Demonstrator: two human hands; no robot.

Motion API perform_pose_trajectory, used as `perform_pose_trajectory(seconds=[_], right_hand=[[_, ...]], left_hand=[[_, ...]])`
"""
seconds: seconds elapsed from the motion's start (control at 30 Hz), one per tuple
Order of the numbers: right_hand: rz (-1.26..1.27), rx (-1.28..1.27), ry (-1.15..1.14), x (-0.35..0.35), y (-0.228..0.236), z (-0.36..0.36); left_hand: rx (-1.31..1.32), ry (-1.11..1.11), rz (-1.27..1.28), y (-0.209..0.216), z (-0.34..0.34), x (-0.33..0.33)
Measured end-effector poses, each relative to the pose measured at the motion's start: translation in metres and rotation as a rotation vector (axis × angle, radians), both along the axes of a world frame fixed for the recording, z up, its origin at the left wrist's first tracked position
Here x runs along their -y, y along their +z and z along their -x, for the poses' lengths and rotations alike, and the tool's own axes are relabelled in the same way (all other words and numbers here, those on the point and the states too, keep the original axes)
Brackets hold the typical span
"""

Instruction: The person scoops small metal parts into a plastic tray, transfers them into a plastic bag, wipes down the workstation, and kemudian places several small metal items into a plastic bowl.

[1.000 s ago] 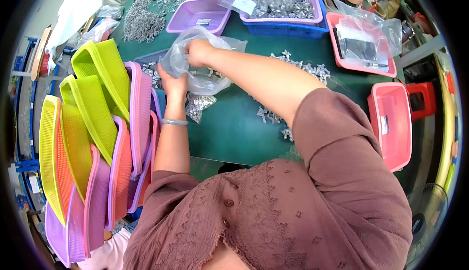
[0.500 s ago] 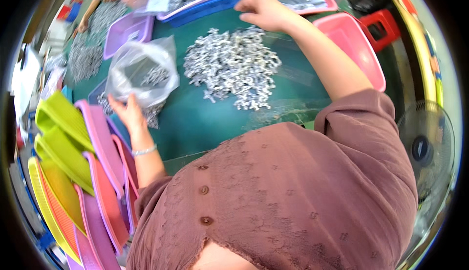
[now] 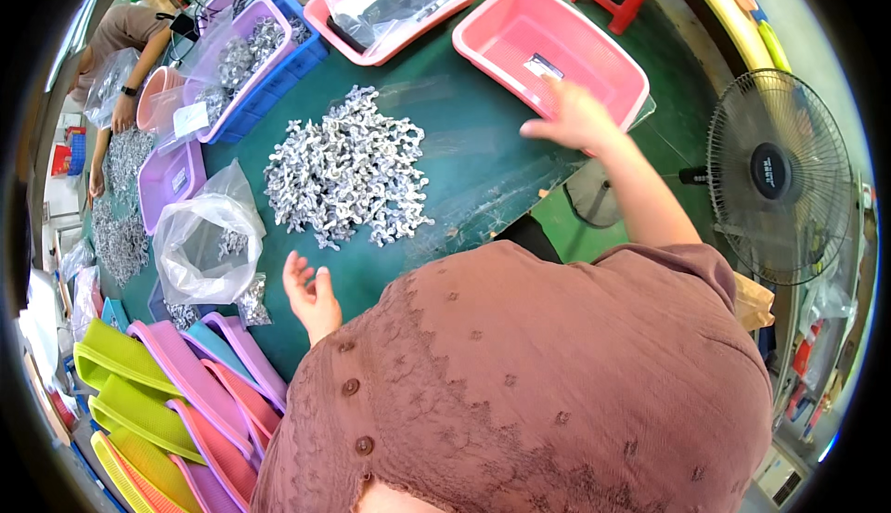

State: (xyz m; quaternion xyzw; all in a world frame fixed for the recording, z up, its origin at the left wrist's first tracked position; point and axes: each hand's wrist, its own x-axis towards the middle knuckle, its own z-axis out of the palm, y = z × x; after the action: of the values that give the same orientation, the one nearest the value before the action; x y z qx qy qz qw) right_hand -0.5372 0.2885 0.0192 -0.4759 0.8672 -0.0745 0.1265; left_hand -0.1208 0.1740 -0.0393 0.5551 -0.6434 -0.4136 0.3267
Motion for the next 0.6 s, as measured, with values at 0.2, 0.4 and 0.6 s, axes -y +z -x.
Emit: perform_pose_trajectory(seconds=[0.2, 0.4, 0.6], right_hand=[[0.049, -0.353, -0.071, -0.014, -0.037, -0.008], [0.006, -0.244, -0.026, -0.097, 0.098, -0.079], [-0.306, 0.110, 0.143, -0.151, 0.163, -0.116]], left_hand=[[-0.155, -0.309, -0.216, -0.006, 0.033, 0.007], [-0.480, -0.732, -0.788, -0.003, 0.072, -0.018], [-0.341, -0.841, -1.773, -0.015, 0.113, -0.080]])
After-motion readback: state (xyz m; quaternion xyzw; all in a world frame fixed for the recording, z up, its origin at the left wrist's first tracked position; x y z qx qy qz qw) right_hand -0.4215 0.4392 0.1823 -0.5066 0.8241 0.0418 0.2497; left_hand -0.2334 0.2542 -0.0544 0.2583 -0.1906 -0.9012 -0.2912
